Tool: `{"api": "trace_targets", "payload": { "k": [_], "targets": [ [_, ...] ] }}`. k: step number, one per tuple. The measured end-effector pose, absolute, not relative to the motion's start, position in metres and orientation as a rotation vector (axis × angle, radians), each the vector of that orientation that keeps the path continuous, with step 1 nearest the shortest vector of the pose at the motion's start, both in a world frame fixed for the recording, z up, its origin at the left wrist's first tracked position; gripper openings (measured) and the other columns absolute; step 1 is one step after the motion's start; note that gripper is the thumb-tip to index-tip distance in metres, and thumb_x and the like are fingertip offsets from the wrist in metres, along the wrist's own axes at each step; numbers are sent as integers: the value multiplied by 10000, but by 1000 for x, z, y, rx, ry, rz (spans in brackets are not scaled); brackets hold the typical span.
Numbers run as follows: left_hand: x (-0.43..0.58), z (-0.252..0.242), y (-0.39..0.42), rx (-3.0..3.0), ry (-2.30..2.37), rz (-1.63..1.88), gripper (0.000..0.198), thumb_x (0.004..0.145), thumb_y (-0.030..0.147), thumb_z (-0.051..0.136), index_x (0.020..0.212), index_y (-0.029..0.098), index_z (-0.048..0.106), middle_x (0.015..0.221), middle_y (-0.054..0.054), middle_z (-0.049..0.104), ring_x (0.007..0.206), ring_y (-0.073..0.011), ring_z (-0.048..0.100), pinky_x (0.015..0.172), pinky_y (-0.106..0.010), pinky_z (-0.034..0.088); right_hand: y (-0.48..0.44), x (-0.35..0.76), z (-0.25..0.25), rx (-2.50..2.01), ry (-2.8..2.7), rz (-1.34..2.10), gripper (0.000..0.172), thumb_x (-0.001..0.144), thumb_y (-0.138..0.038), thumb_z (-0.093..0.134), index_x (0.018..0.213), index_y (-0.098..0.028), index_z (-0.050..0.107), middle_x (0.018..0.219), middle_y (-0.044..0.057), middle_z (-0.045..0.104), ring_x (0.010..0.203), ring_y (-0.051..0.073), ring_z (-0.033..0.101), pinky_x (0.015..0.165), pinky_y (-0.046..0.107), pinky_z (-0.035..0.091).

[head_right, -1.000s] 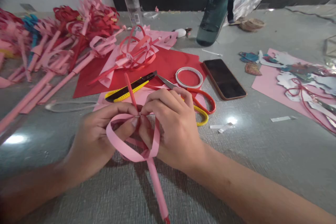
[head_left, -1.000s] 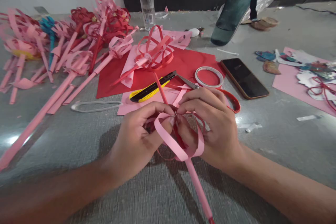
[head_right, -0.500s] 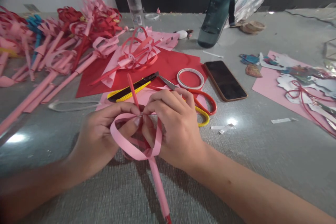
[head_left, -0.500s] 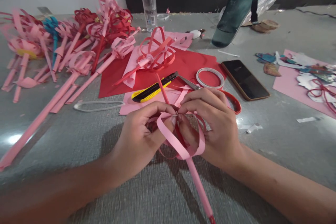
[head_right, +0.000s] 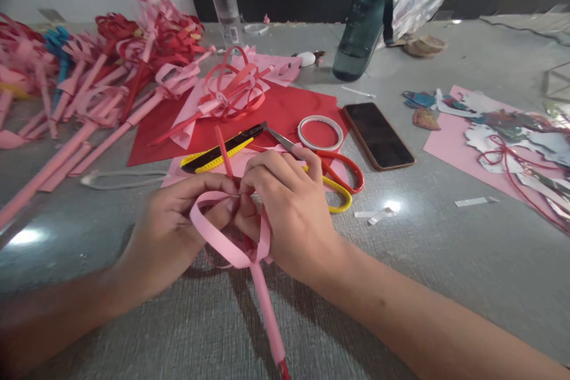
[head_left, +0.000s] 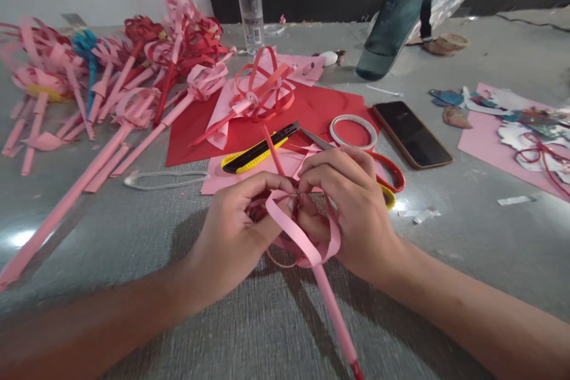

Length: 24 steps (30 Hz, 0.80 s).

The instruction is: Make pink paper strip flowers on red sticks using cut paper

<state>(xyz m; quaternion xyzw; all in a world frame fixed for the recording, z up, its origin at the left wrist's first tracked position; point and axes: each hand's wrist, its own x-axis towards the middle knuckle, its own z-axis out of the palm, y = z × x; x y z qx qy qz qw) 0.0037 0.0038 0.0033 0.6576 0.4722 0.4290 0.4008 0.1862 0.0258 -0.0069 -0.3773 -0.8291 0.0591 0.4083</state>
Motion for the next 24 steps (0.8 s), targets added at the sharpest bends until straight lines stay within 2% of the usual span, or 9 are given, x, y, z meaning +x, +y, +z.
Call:
{"api": "trace_targets", "payload": {
  "k": [6, 13, 19, 24],
  "targets": [
    [4, 5, 2, 1682, 1182, 1086, 83, 912, 136, 653, 884, 207, 686, 758, 55, 675, 640, -59, 610, 580, -123, 496, 27, 188, -6, -897, -2104, 213, 141, 876, -108, 589, 898, -238, 540, 991, 10, 691, 953, 188, 653, 1054, 459, 392],
    [5, 7, 4, 1486, 1153, 1116, 46, 895, 207, 693, 857, 202, 667, 711, 46, 619, 585, -75, 550, 507, -152, 457, 26, 188, -5, -852, -2018, 241, 103, 898, -124, 636, 944, -215, 627, 1020, 35, 693, 950, 187, 665, 978, 441, 443],
    [4, 8, 4, 1262, 1157, 1157, 110, 880, 277, 720, 840, 203, 648, 717, 27, 606, 579, -100, 555, 548, -224, 538, 23, 190, -2, -858, -1972, 314, 161, 906, -180, 662, 1043, -227, 591, 1027, 40, 693, 956, 207, 643, 882, 414, 474],
    [2, 3, 5, 1164, 1173, 1177, 135, 877, 312, 744, 877, 207, 660, 687, 39, 549, 550, -92, 520, 525, -229, 537, 23, 191, 2, -906, -1880, 262, 149, 894, -148, 662, 889, -235, 540, 911, 26, 635, 882, 202, 618, 800, 393, 471]
  ]
}}
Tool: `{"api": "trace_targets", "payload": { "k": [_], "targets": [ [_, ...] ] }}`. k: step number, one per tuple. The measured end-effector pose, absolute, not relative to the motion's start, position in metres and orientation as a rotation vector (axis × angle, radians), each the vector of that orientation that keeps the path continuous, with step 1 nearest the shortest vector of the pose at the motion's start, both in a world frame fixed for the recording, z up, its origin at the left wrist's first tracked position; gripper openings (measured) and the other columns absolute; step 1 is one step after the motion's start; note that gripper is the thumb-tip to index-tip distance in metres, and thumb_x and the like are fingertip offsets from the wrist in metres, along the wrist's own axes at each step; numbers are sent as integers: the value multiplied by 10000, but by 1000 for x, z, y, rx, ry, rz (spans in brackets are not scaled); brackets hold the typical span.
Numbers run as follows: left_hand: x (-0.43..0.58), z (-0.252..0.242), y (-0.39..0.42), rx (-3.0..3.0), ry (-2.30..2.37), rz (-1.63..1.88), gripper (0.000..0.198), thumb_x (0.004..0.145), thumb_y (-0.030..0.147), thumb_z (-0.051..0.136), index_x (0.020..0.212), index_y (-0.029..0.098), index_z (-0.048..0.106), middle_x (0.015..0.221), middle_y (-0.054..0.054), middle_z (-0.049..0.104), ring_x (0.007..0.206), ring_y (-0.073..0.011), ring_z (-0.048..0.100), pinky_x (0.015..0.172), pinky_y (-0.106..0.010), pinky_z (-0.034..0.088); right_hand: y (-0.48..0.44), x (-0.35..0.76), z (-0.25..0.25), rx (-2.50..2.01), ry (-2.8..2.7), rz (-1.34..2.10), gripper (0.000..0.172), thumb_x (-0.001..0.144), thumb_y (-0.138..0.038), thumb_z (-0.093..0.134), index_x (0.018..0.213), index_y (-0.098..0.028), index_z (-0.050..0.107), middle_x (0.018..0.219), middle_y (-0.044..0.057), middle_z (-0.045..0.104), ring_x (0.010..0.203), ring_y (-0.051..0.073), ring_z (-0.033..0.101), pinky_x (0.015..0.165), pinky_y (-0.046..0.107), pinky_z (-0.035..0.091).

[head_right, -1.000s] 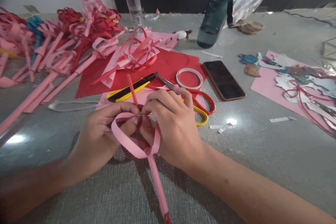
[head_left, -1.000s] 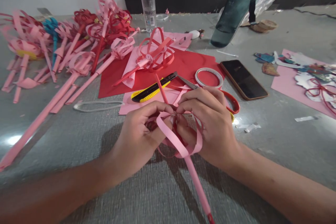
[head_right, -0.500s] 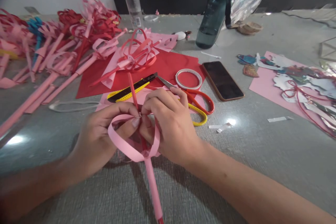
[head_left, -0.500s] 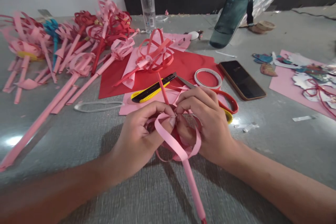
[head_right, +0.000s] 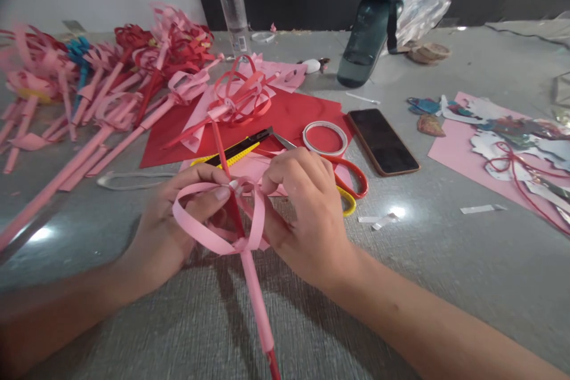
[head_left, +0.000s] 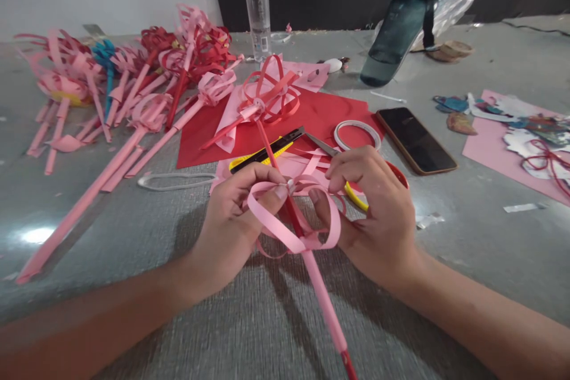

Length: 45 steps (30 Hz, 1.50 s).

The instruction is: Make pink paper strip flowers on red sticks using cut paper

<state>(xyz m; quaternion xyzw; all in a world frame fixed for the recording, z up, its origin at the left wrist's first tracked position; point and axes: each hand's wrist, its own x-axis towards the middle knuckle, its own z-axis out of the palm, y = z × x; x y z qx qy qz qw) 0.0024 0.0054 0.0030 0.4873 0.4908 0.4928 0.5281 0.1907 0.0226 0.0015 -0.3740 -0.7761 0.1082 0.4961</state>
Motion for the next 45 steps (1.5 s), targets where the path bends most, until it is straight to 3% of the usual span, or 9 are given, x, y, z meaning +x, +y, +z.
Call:
{"api": "trace_targets", "payload": {
  "k": [5, 12, 16, 21, 27, 34, 39, 45],
  "targets": [
    [0, -2, 6, 1111, 1154, 1207, 157, 878, 312, 771, 948, 219, 666, 789, 25, 590, 612, -85, 558, 516, -184, 516, 25, 193, 0, -945, -1910, 339, 168, 852, -79, 656, 915, -223, 596, 942, 34, 634, 874, 179, 618, 771, 351, 493],
    [2, 2, 5, 1242, 1191, 1175, 214, 910, 305, 724, 1099, 273, 628, 815, 24, 644, 582, -105, 595, 498, -202, 523, 24, 189, -9, -969, -1667, 983, 280, 845, -240, 781, 979, -251, 535, 862, -28, 630, 708, 121, 577, 602, 261, 493],
    [4, 6, 6, 1300, 1192, 1120, 275, 921, 294, 698, 1168, 276, 580, 899, 15, 680, 649, -126, 644, 572, -232, 563, 26, 187, -10, -945, -1536, 1151, 316, 827, -295, 833, 944, -242, 545, 799, -43, 592, 641, 99, 528, 530, 229, 456],
    [4, 6, 8, 1381, 1175, 1085, 290, 917, 253, 686, 1181, 233, 567, 992, -32, 701, 746, -148, 683, 642, -244, 575, 29, 188, -8, -918, -1492, 1180, 291, 827, -307, 839, 927, -223, 579, 808, -31, 599, 659, 104, 551, 558, 240, 465],
    [5, 4, 7, 1350, 1228, 1121, 334, 859, 211, 739, 1142, 221, 562, 974, -15, 705, 761, -130, 658, 652, -226, 530, 26, 193, -9, -917, -1572, 1122, 233, 862, -285, 801, 981, -227, 609, 803, -35, 619, 641, 103, 551, 539, 233, 452],
    [4, -2, 4, 1355, 1164, 1156, 333, 882, 154, 694, 1166, 242, 545, 958, 4, 690, 799, -130, 662, 668, -234, 502, 21, 201, -5, -981, -1866, 860, 163, 856, -188, 779, 977, -220, 676, 803, -43, 659, 644, 91, 564, 586, 224, 461],
    [2, -4, 2, 1460, 1157, 1155, 304, 912, 156, 660, 1173, 250, 535, 983, -4, 668, 887, -152, 651, 774, -270, 515, 17, 202, 1, -1031, -1878, 878, 61, 902, -257, 727, 923, -218, 684, 739, -37, 662, 591, 97, 569, 546, 222, 465],
    [0, -2, 1, 1561, 1177, 1141, 229, 923, 136, 596, 1120, 236, 537, 1029, -27, 632, 978, -183, 628, 893, -332, 503, 15, 199, 6, -1111, -1904, 895, 159, 923, -357, 694, 883, -204, 708, 711, -1, 697, 595, 127, 601, 530, 234, 476]
  ]
}}
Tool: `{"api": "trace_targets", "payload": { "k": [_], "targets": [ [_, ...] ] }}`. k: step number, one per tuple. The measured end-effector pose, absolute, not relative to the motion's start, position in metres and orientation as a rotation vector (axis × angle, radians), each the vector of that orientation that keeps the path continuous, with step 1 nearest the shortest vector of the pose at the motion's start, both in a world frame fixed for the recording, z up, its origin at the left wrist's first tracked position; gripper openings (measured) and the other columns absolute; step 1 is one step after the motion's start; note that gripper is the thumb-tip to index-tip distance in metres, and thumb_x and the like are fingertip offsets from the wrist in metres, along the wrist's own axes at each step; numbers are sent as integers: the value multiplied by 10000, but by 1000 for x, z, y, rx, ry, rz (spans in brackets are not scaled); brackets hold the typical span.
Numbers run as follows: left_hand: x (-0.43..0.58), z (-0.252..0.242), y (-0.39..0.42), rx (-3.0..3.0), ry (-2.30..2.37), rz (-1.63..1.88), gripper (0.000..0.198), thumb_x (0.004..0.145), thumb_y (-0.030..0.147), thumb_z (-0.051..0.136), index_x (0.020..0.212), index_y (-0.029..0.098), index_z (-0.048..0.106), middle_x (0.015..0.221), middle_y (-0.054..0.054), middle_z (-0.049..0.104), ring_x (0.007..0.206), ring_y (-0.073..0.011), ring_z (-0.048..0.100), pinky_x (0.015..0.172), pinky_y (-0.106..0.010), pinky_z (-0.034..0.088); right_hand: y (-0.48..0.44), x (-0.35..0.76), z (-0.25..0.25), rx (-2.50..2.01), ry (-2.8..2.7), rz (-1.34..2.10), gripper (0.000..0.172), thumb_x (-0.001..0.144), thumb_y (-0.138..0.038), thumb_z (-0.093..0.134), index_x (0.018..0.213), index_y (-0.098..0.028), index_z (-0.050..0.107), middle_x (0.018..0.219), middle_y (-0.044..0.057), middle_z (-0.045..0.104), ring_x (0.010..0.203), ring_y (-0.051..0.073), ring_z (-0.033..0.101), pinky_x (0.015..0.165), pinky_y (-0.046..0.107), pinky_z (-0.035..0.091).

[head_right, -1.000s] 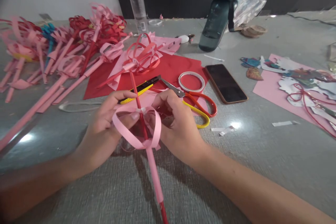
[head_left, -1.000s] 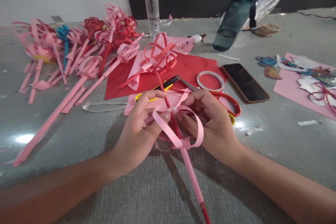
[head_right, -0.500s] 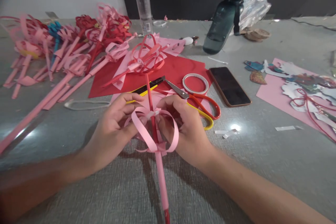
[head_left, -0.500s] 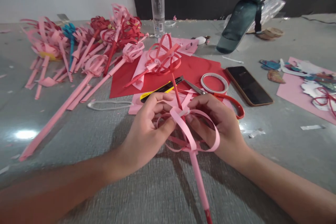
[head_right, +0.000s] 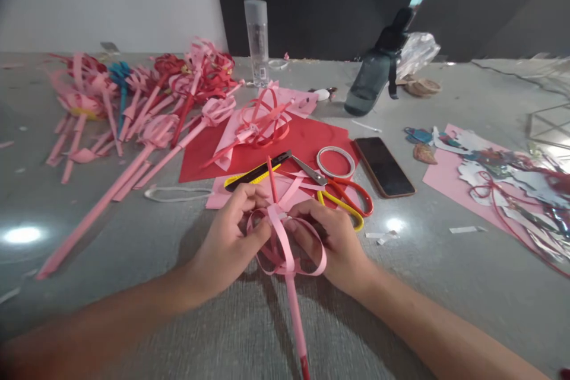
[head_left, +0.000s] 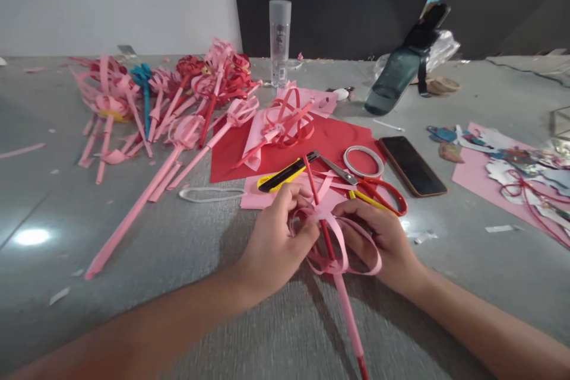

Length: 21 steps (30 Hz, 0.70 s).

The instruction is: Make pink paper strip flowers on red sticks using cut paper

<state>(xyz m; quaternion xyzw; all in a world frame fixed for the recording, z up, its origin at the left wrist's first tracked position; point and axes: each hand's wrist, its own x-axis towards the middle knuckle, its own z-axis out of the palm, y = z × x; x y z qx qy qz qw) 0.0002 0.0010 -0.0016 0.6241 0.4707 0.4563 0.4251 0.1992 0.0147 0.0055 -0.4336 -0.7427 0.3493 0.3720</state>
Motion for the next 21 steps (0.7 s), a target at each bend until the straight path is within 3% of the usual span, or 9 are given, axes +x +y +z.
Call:
{"api": "trace_targets", "payload": {
  "k": [4, 9, 15, 17, 21],
  "targets": [
    [1, 1, 3, 1507, 1130, 1120, 176, 932, 138, 579, 1083, 222, 551, 1037, -48, 630, 983, -191, 614, 872, -334, 503, 15, 200, 4, -1154, -1888, 913, 186, 925, -370, 687, 861, -197, 706, 697, 1, 679, 578, 120, 561, 535, 237, 453],
    [-1, 4, 2, 1370, 1043, 1134, 192, 990, 307, 606, 1157, 237, 539, 1088, -56, 621, 998, -191, 606, 890, -337, 502, 16, 196, 6, -1174, -1674, 1160, 255, 899, -436, 711, 836, -191, 681, 717, 1, 644, 614, 131, 550, 558, 251, 446],
    [-7, 5, -1, 1183, 1005, 1169, 340, 1065, 503, 425, 1261, 254, 549, 1264, -83, 633, 1197, -232, 590, 1053, -376, 454, 20, 190, 12, -1108, -1382, 1307, 320, 781, -474, 818, 824, -193, 672, 718, 0, 635, 626, 145, 563, 566, 262, 470],
    [-8, 6, 1, 1086, 969, 1143, 341, 1067, 493, 413, 1255, 254, 568, 1243, -69, 645, 1119, -214, 616, 997, -352, 481, 21, 190, 13, -1080, -1326, 1350, 329, 753, -467, 842, 817, -192, 673, 721, -1, 638, 622, 139, 559, 558, 252, 469],
    [-9, 5, 6, 1055, 977, 1089, 266, 986, 360, 570, 1190, 201, 630, 1085, -54, 665, 965, -179, 607, 869, -290, 482, 21, 193, 8, -1084, -1285, 1391, 326, 781, -485, 821, 821, -192, 684, 734, 6, 647, 627, 128, 551, 555, 231, 460]
  ]
}}
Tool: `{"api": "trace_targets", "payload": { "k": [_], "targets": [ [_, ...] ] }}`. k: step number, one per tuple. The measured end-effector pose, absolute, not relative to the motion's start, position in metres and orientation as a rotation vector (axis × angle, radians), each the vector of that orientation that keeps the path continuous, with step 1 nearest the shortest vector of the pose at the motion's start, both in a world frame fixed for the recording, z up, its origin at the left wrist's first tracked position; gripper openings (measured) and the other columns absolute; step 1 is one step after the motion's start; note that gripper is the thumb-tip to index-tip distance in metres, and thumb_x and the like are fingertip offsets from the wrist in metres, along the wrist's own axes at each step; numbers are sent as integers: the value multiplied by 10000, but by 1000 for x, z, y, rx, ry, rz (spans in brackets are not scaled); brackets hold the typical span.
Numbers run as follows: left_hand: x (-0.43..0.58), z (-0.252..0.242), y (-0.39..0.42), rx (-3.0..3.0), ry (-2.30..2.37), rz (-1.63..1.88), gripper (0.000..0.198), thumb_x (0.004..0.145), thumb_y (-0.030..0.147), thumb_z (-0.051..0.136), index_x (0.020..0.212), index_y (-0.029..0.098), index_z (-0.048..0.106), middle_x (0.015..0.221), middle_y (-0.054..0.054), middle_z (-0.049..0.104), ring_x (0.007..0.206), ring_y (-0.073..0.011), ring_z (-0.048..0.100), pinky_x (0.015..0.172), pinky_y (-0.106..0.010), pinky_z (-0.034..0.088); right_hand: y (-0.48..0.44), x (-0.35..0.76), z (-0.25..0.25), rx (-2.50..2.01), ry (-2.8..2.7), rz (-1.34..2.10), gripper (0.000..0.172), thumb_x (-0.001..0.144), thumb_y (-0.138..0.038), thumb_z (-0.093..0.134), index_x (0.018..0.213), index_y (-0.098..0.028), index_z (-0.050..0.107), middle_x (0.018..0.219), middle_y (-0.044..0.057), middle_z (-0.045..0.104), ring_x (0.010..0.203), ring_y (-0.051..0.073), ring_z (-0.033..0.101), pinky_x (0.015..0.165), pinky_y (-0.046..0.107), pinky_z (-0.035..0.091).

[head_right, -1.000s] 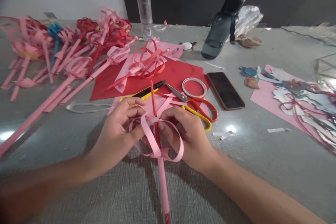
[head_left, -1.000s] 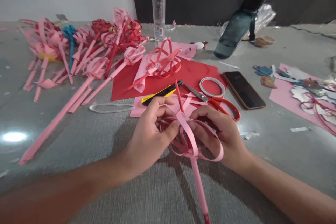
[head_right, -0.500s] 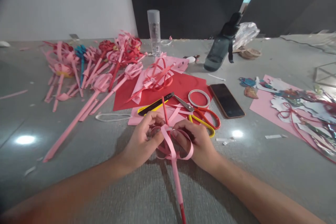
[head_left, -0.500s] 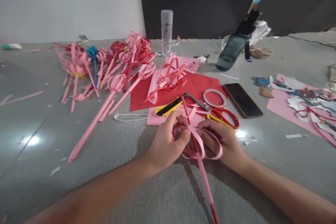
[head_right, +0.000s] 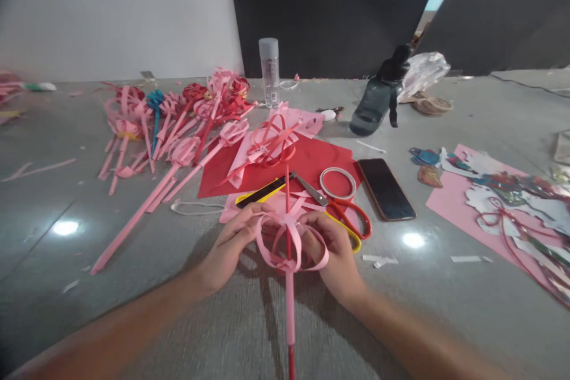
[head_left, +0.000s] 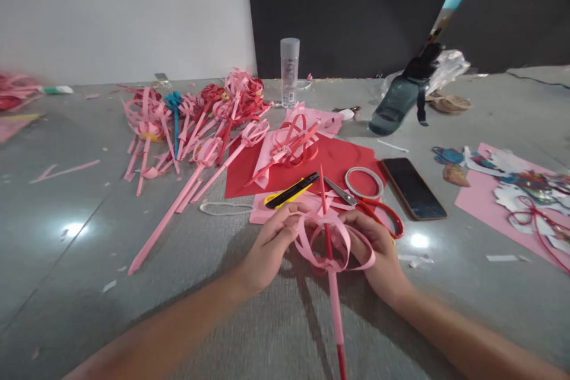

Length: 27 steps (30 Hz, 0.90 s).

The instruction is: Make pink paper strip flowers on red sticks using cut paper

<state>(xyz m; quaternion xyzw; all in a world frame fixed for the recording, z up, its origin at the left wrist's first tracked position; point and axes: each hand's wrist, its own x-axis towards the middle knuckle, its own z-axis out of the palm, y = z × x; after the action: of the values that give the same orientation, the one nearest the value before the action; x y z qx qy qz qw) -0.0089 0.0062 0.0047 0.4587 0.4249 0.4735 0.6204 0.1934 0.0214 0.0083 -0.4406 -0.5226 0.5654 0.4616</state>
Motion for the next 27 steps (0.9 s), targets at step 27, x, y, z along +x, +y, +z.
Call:
{"api": "trace_targets", "payload": {
  "k": [27],
  "targets": [
    [-8, 0, 10, 1155, 902, 1096, 305, 823, 387, 817, 1000, 162, 713, 952, -64, 691, 886, -190, 628, 775, -270, 520, 19, 176, -4, -955, -904, 1724, 376, 757, -499, 870, 879, -196, 684, 773, -7, 667, 634, 110, 572, 609, 240, 491]
  ]
}}
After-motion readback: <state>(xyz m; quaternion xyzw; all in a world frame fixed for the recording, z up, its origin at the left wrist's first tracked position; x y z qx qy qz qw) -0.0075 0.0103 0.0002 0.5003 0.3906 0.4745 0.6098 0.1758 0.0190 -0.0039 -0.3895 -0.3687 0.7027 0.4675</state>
